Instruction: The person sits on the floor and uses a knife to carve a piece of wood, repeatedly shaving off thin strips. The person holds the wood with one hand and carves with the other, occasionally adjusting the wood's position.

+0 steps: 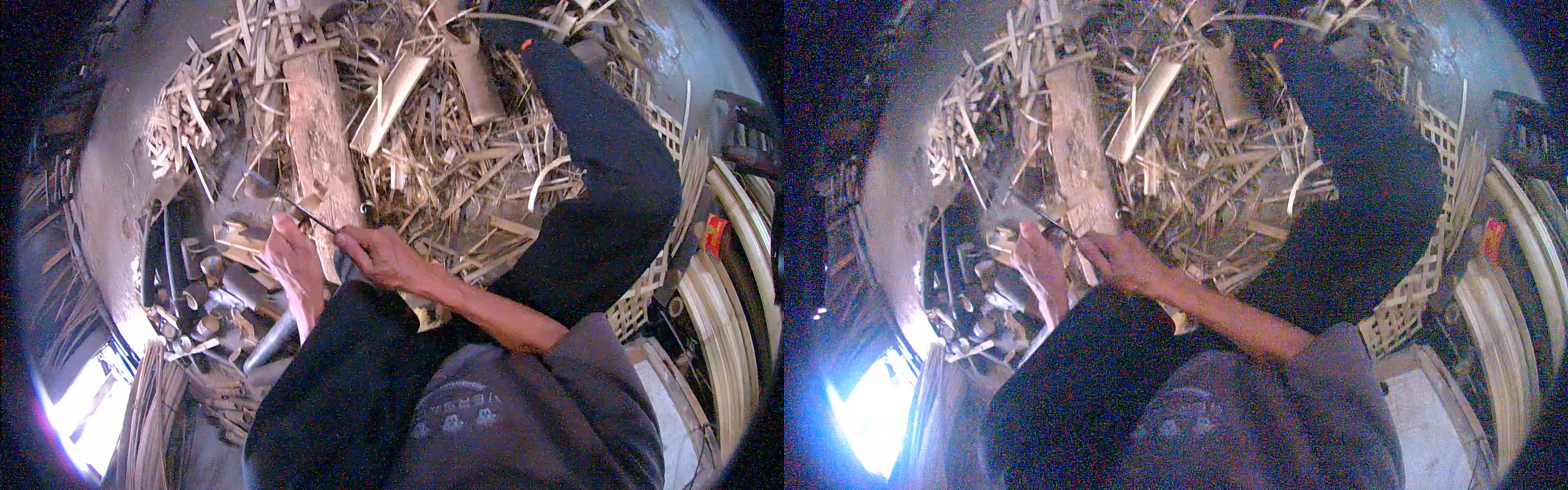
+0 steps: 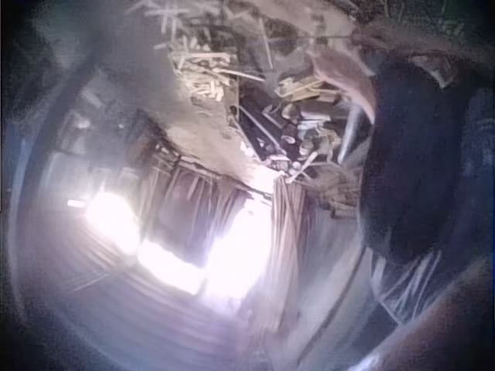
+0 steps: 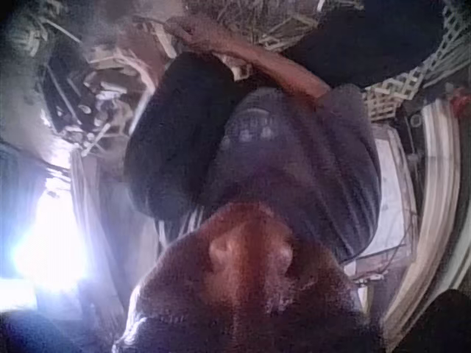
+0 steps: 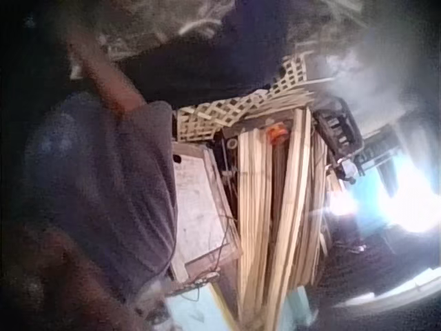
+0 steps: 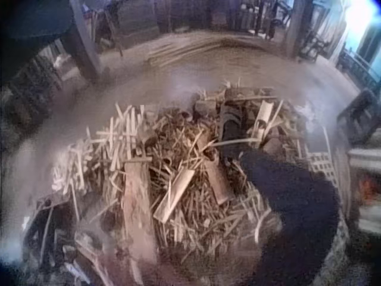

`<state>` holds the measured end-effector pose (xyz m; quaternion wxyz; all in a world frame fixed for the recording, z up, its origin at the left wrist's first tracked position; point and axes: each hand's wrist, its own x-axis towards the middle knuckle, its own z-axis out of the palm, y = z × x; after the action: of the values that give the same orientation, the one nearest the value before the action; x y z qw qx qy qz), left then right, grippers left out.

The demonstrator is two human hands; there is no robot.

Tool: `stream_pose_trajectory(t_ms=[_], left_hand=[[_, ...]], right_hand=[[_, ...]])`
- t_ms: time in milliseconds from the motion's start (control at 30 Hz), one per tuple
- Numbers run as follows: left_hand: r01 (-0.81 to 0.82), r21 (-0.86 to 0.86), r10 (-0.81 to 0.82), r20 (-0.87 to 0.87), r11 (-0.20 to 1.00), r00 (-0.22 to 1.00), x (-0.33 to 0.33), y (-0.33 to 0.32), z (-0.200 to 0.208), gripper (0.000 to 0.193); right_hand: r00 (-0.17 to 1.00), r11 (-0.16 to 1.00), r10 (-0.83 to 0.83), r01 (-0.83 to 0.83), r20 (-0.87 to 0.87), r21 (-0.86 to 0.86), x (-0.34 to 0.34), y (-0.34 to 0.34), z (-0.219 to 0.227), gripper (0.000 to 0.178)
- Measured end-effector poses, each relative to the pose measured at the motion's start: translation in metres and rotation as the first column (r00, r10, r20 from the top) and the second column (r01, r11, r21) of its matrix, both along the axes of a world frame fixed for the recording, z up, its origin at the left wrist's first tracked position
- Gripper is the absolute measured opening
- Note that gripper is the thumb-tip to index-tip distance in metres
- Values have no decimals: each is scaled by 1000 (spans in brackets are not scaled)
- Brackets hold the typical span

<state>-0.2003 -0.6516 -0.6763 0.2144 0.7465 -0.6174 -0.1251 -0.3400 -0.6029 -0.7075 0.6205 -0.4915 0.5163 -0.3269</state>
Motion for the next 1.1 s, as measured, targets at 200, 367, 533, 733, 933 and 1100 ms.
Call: stream_pose_trajectory(t_ms=[200,367,533,733,933,1100], left_hand=[[7,-76,-11,-60,997,998,4,-13,2,46],[40,-102,-41,-7,994,999,-1,-4,1,44],[27,-114,-24,29,993,999,13,-15,-9,45],[-8,2,8,-12,1000,1000,3,-5,-1,43],[44,-50,-45,-10,998,999,21,-17,-6,43],[26,-35,-24,60,999,998,8,-11,3,46]], right_hand=[[992,993,-108,110,-66,32,9,-3,-45,34],[978,1000,2,3,-210,24,10,17,-83,30],[993,992,-112,113,-24,49,13,7,-80,29],[909,998,-26,45,-415,36,0,14,-113,41],[996,990,-1,14,-91,138,2,5,-84,44],[984,997,3,12,-179,80,-8,17,-85,45]])
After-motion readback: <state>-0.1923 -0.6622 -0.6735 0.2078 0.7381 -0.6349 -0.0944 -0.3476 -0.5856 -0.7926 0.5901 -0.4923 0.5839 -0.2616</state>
